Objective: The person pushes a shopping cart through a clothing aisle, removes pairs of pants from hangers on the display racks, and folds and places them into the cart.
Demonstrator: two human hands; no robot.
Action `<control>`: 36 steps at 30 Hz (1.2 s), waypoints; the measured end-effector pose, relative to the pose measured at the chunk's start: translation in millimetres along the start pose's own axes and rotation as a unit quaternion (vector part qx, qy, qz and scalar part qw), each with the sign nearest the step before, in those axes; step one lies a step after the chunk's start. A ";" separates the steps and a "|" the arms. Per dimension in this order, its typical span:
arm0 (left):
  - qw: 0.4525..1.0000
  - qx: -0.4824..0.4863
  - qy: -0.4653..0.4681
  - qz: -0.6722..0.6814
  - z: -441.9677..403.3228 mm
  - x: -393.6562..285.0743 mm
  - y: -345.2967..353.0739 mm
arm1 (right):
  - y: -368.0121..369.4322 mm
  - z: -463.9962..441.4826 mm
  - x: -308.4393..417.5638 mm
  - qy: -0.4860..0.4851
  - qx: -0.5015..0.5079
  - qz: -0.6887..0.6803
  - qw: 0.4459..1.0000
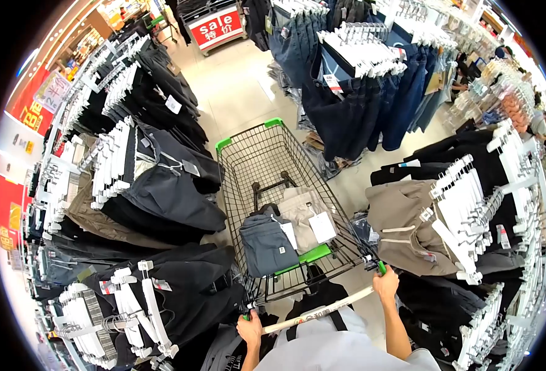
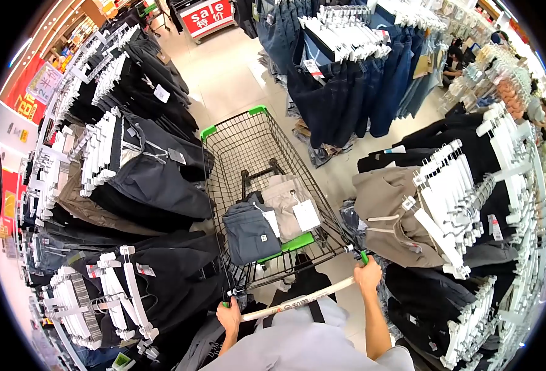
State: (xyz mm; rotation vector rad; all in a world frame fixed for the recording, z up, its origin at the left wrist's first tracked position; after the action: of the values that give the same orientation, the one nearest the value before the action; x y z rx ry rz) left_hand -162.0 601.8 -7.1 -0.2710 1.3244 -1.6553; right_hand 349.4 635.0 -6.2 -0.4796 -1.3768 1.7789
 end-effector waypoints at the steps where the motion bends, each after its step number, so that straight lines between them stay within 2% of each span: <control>1: 1.000 -0.001 0.003 0.000 0.9 -7.3 -1.3 | 3.8 -7.3 -1.4 -0.002 0.004 0.022 1.000; 4: 1.000 -0.024 -0.015 0.003 -3.2 -5.3 4.8 | -1.2 -29.8 22.5 -0.026 0.039 0.054 0.997; 6: 1.000 -0.004 -0.023 0.017 -10.4 -15.9 8.7 | 4.7 -52.3 25.2 -0.006 0.074 0.065 0.995; 8: 0.999 -0.020 -0.026 0.009 -19.8 -20.4 11.1 | 12.7 -76.4 32.3 -0.016 0.050 0.062 0.997; 10: 0.999 -0.020 -0.026 -0.001 -30.9 -36.8 11.4 | 22.0 -99.1 45.6 -0.003 0.183 -0.033 0.982; 12: 0.999 -0.025 -0.040 -0.006 -40.8 -55.2 9.3 | 18.5 -107.0 65.5 0.002 0.191 -0.085 0.978; 16: 0.999 -0.035 -0.035 -0.022 -69.8 -84.2 11.5 | 1.0 -127.1 118.3 -0.047 0.109 -0.053 0.991; 19: 0.998 -0.057 -0.005 -0.024 -98.6 -97.7 14.8 | -7.7 -142.2 156.0 -0.032 0.105 -0.086 0.990; 22: 0.998 -0.039 -0.022 -0.041 -127.8 -121.8 14.1 | -11.3 -159.8 189.6 -0.024 0.092 -0.102 0.990; 24: 0.998 -0.046 0.001 -0.045 -148.8 -135.8 12.8 | -0.8 -176.0 208.4 -0.048 0.098 -0.100 0.989; 31: 0.996 -0.051 -0.077 0.006 -213.8 -197.2 -10.0 | 18.7 -216.3 288.8 -0.119 0.083 -0.118 0.982; 32: 0.995 -0.056 -0.080 0.009 -228.0 -200.0 -10.1 | 23.5 -221.8 296.4 -0.129 0.053 -0.112 0.984; 34: 0.995 -0.065 -0.078 0.025 -248.6 -204.7 -10.3 | 25.5 -231.0 318.3 -0.116 0.089 -0.091 0.985; 36: 0.994 -0.059 -0.079 0.048 -257.8 -221.1 -16.9 | 25.1 -240.0 336.9 -0.124 0.083 -0.076 0.986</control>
State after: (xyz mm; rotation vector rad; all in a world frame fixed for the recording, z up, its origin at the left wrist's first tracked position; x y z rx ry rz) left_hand -231.6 934.7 -9.9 -0.3944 1.2970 -1.4474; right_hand 311.7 1045.5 -48.9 -0.0624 -1.3776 1.8523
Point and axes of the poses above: each hand's wrist, its own z-axis away from the middle knuckle, its own y-axis out of the palm, x = y × z, the point moved 5 cm from there along -z, towards the middle knuckle, and after that the axes turned 6 degrees about z, right-handed, at the moved point
